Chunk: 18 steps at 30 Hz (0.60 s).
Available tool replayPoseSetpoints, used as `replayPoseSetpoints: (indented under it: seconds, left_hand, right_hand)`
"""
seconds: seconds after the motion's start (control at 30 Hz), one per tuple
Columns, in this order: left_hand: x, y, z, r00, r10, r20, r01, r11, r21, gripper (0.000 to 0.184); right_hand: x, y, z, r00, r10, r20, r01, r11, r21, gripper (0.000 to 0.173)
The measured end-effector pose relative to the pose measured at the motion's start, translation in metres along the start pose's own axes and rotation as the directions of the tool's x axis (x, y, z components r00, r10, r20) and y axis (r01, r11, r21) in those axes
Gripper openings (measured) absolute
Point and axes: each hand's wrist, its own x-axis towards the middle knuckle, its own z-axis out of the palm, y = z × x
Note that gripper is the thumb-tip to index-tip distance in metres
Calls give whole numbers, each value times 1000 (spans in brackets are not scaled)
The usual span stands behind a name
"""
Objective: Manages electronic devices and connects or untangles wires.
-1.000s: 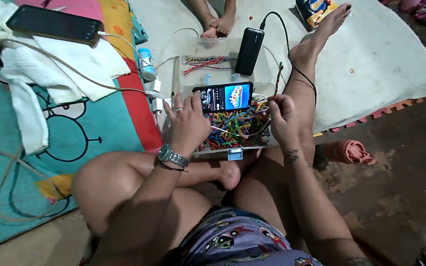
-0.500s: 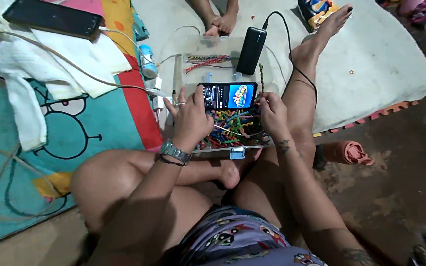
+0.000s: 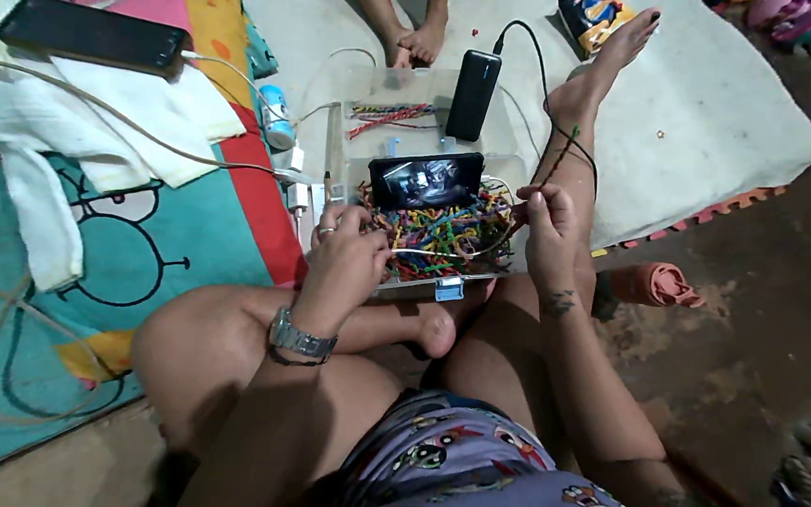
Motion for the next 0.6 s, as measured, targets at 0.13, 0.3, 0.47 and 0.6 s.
replayPoseSetpoints:
  seconds: [0.13,0.3,0.47,0.6]
  left_hand:
    - [-10,-4,1,997,33,64,-34,999,19,16]
    - [-11,-5,1,999,5,33,-5,1000,17,46]
    - [-9,4,2,988,54,-145,-68,993,-97,38]
    - [-16,29,-2,995,76,-69,-103,745,-659,27]
  right_hand:
    - [-2,4,1,999,-30,-25,31,999,32,30]
    - [-3,4,3,998,-32,-59,35,998,60,28]
    - [-20,-33,4,999,-9,42,4,993,116,20]
    - [-45,-62,20,895,0,445,-108,970,216,20]
